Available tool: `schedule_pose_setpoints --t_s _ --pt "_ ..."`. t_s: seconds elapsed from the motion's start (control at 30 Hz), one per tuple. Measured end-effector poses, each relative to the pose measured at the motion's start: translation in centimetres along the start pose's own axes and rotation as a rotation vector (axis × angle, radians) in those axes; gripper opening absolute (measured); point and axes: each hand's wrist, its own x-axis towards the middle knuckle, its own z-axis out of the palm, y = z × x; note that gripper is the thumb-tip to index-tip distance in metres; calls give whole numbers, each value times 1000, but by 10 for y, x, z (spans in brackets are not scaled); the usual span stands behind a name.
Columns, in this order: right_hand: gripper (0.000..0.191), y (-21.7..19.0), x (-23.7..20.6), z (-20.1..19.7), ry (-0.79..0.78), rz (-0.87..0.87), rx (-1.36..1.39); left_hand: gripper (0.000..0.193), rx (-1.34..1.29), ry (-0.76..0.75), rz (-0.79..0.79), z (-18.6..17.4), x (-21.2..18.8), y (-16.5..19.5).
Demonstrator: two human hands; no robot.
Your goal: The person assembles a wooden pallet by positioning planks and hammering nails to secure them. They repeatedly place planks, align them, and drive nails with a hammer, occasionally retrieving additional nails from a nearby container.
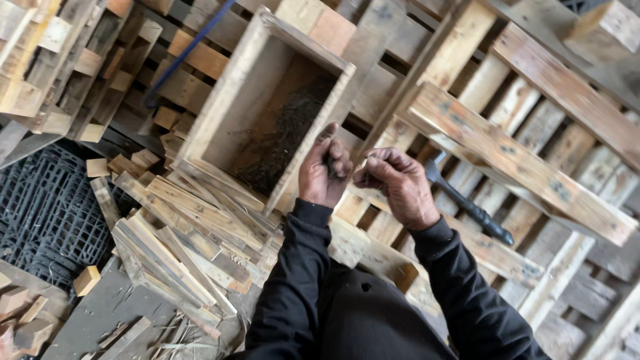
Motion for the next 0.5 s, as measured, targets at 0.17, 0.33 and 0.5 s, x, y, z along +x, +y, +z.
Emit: schedule_pose_setpoints --t_s 0.17,0.33,0.5 --pt "18 -23 -69 -53 138 -197 -208 39 -87 37 -152 21 -31 -84" --pt "18 -37 -117 -94 187 -274 -618 55 -18 127 -301 50 -56 -163" --pt "25 -38 -156 -150 279 -463 -723 44 2 35 -310 57 -64 -226"
